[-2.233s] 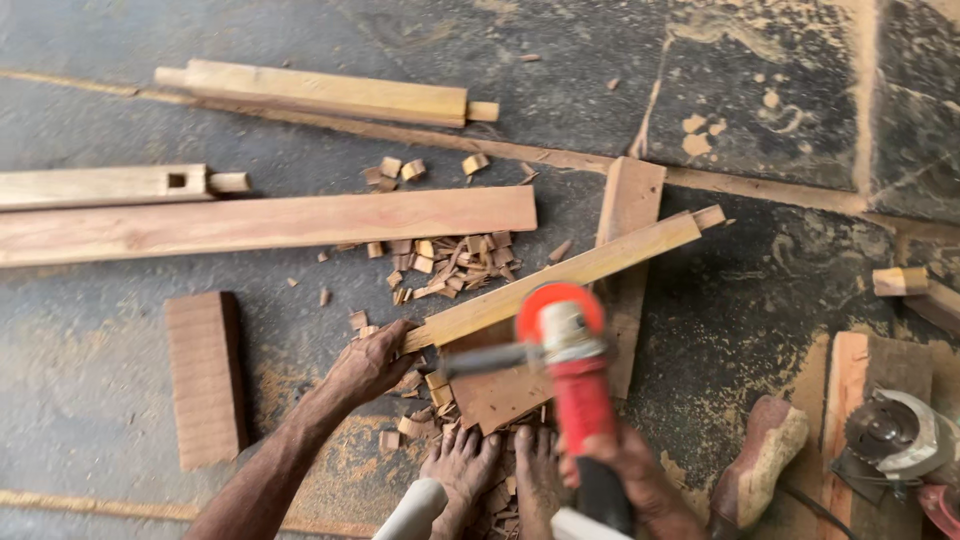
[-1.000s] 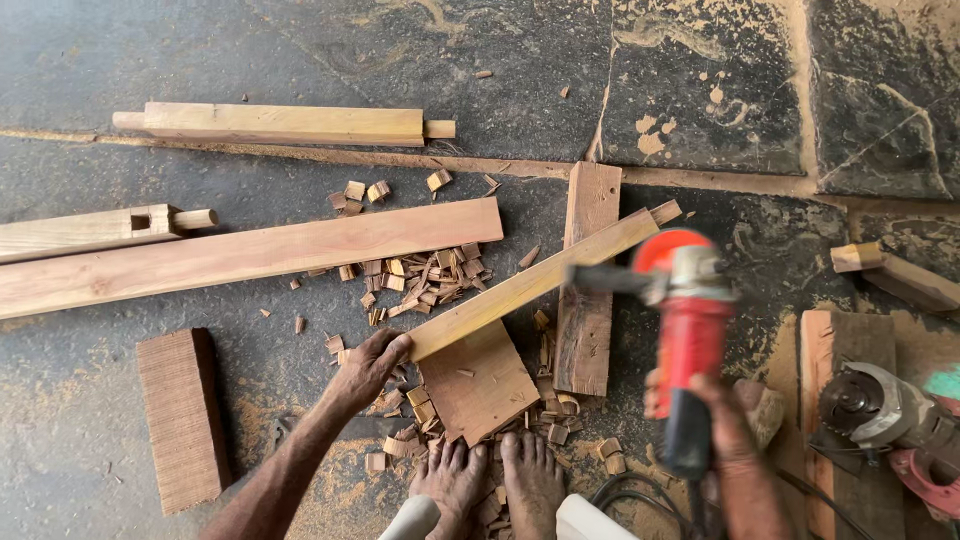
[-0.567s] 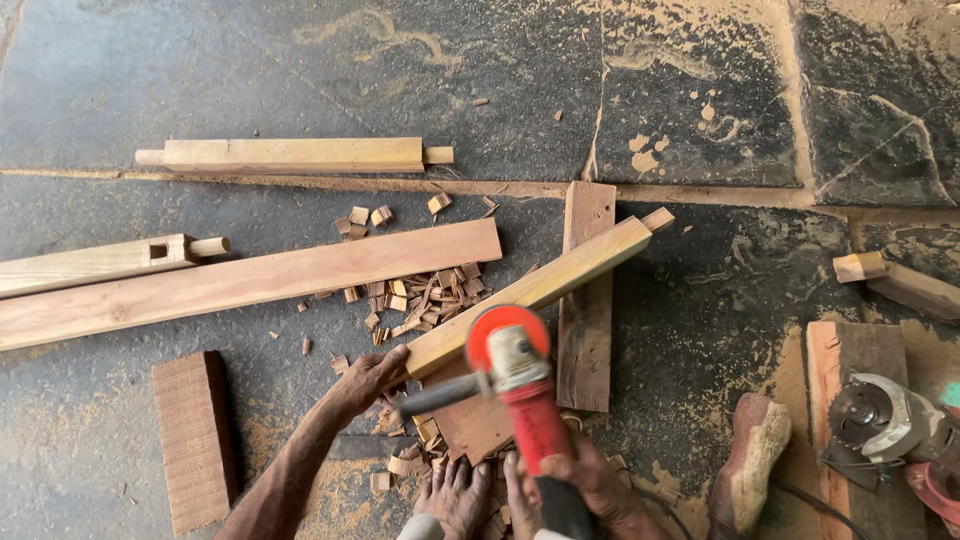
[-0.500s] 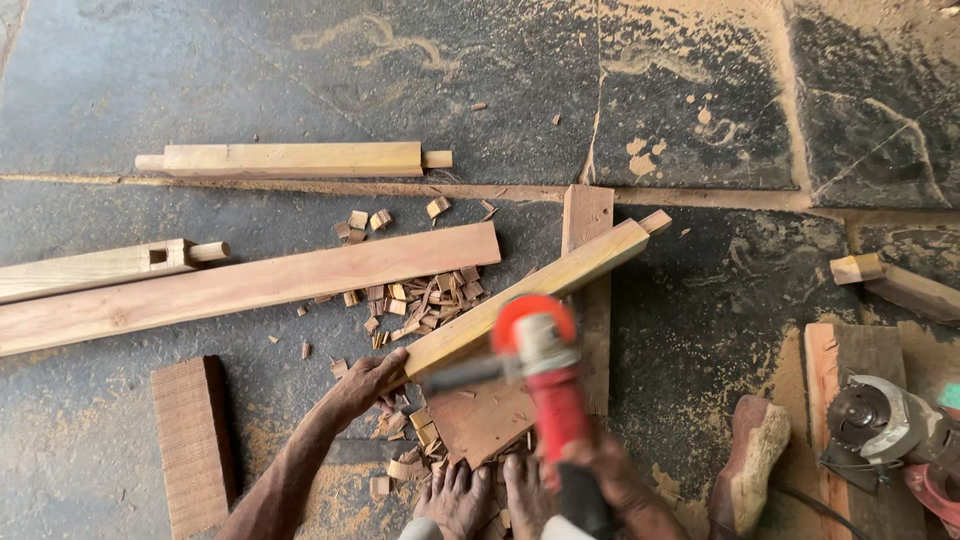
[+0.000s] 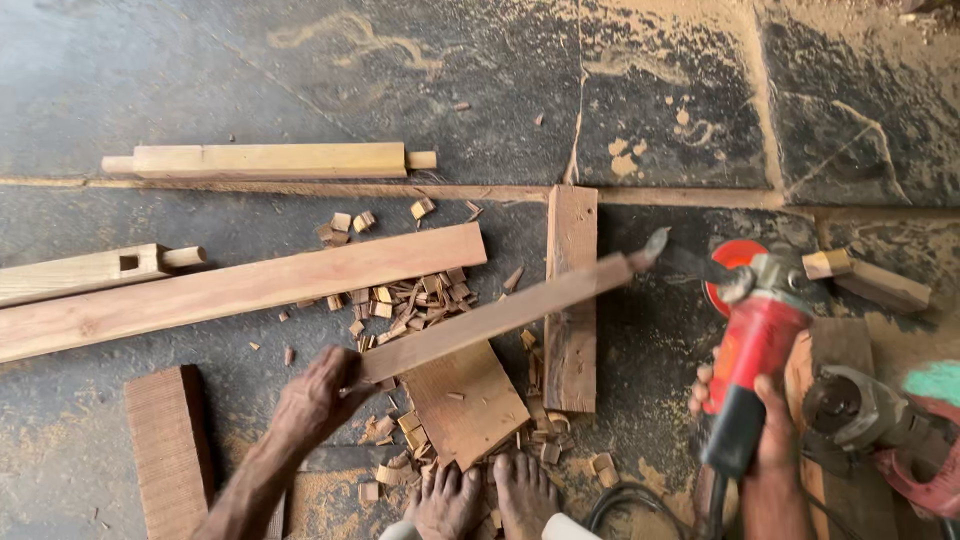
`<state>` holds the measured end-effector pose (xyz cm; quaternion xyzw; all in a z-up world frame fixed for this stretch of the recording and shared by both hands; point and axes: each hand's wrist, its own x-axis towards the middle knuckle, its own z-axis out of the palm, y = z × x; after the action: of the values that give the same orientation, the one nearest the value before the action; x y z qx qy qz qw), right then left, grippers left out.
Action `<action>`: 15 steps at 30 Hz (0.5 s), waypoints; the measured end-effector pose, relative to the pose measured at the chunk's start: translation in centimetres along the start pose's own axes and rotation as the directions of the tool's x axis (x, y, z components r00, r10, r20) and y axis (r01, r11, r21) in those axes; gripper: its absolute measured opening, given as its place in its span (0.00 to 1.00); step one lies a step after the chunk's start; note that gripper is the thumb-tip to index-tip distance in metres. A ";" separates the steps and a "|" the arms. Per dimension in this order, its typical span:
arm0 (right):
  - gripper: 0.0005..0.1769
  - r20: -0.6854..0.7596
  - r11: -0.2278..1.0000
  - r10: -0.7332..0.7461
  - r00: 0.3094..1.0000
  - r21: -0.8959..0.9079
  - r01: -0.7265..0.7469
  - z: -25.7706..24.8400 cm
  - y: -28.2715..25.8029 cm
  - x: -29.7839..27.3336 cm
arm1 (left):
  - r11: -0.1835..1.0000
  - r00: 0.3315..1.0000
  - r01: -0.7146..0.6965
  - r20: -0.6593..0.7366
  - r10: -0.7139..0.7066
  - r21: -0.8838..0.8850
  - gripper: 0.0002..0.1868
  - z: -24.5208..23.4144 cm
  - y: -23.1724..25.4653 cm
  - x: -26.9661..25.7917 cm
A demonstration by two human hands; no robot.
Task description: The person shapes wood pieces using an angle grinder. They hold the wood by hand and move the spinning disc along the edges and surfaces, creating wood shavings.
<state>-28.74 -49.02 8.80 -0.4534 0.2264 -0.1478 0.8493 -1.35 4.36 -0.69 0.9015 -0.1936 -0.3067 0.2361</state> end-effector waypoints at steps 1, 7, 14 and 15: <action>0.44 -0.026 1.000 0.009 1.000 -0.001 -0.009 0.2 0.0 -1.2 | 0.979 0.989 -0.094 -0.094 0.113 0.183 0.25 -0.2 -0.5 0.1; 0.48 -0.206 0.988 0.129 0.970 -0.052 -0.143 3.5 2.2 -6.7 | 0.964 0.951 -0.148 -0.238 0.200 0.219 0.49 -1.4 1.4 0.3; 0.48 -0.222 0.955 0.288 0.931 0.000 -0.295 4.4 4.1 -8.6 | 0.933 0.964 -0.184 -0.127 0.233 0.309 0.53 -0.3 8.5 5.2; 0.48 -0.227 0.955 0.288 0.930 -0.005 -0.297 4.3 4.2 -8.9 | 0.943 0.978 -0.142 -0.103 0.180 0.301 0.49 -0.3 8.5 6.2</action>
<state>-33.95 -39.61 9.57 -0.4117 0.3884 -0.0655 0.8218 1.68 -5.47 1.31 0.9256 -0.2941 -0.1953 0.1368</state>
